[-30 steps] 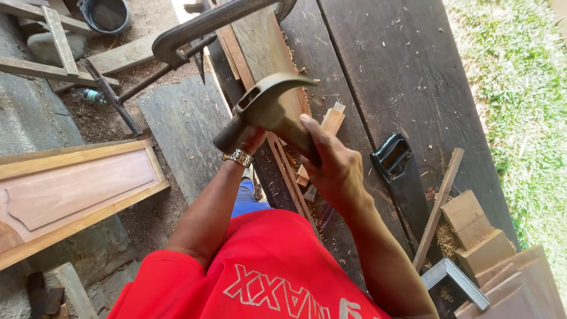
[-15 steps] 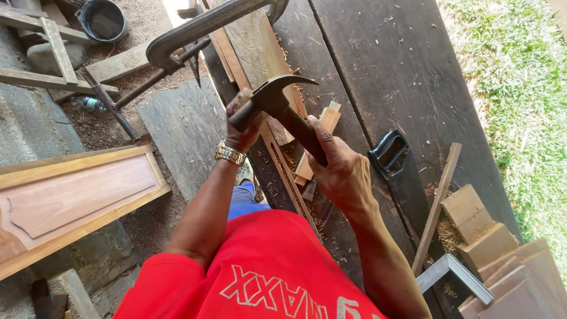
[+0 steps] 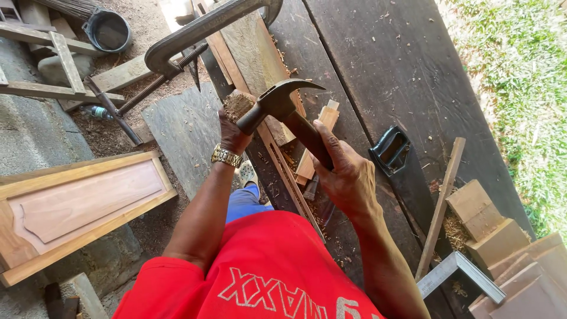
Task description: The recorder is using a hammer to work on pieces of wood on a workbench.
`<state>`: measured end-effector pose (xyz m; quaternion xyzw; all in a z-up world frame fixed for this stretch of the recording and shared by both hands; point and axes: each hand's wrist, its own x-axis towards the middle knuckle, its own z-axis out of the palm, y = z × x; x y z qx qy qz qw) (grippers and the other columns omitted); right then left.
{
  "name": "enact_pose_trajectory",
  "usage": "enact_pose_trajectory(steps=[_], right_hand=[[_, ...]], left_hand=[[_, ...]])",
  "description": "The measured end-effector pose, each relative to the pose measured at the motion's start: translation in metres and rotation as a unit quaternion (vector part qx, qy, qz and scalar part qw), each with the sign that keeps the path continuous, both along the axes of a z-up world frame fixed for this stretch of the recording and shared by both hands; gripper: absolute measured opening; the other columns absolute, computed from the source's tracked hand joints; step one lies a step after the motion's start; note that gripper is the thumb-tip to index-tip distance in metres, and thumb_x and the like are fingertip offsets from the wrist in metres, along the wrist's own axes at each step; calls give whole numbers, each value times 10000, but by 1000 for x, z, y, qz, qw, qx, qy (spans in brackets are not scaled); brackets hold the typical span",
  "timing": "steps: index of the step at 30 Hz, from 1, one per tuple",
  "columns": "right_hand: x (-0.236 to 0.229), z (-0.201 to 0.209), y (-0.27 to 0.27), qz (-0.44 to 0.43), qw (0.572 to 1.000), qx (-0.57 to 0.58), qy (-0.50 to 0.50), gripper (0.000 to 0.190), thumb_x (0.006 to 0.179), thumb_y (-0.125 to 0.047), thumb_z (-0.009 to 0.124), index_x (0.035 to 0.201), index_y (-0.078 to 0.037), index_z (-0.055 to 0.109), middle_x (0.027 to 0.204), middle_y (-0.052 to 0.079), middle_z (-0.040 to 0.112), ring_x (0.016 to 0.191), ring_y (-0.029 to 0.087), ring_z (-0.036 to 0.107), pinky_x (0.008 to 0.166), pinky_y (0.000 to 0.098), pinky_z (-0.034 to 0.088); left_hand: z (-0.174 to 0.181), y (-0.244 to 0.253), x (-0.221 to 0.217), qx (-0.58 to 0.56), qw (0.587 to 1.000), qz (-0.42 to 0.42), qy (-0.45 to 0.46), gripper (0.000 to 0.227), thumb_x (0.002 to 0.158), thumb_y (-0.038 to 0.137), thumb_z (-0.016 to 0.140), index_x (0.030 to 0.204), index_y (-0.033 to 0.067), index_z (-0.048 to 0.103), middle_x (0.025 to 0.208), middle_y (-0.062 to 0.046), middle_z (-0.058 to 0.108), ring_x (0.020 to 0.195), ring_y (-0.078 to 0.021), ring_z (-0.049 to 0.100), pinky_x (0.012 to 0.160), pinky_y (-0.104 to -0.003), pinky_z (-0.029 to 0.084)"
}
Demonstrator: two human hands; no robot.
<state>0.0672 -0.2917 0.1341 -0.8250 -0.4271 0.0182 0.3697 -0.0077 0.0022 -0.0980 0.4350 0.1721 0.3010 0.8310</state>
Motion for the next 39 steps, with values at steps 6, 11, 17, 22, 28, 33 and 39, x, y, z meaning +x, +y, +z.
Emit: enact_pose_trajectory(steps=[6,11,17,22,28,33,39], right_hand=[[1,1,-6,-8,1000,13,1,746,905,-133,791,1552,-255,441,1088,118,757,847,241,765,675,372,610],[0,3,-9,-9,1000,9,-5,751,904,-138,792,1553,-261,436,1078,103,765,826,223,765,665,356,618],[-3,16,-8,1,1000,4,-22,756,898,-118,789,1552,-263,438,996,81,759,763,202,742,631,341,609],[-3,43,-8,26,997,38,-56,734,891,-84,813,1534,-199,479,866,68,704,667,172,684,561,360,541],[-1,72,-6,75,982,155,-73,737,878,-45,821,1524,-128,478,916,69,673,733,168,674,610,335,538],[2,41,10,99,982,148,-70,743,889,-99,840,1521,-169,457,955,80,691,736,193,691,607,344,545],[5,-6,21,74,991,-107,-22,793,877,-160,799,1562,-268,414,848,96,685,616,262,687,539,415,549]], left_hand=[[14,-16,-10,550,802,71,222,255,998,172,746,1225,150,632,1141,-15,727,1083,-165,724,984,-353,535],[-24,-16,-17,523,817,58,237,412,970,215,749,1323,140,551,1248,-35,684,1163,-202,672,1050,-393,437],[-57,-12,-25,733,584,76,341,426,1014,359,677,1423,307,570,1367,71,679,1289,-160,636,1139,-553,314],[-57,-21,-21,623,705,128,314,543,955,452,711,1408,196,558,1367,-91,633,1301,-268,563,1123,-491,378],[-58,-26,-15,523,803,110,262,488,988,406,702,1376,146,560,1338,-117,631,1259,-254,584,1078,-419,463],[-55,-27,-9,481,846,83,214,411,1023,340,677,1353,117,576,1302,-105,656,1222,-239,607,1054,-402,499],[27,-44,-4,533,803,82,253,253,1000,318,725,1168,138,669,1069,-24,732,1037,-183,678,909,-411,520]])
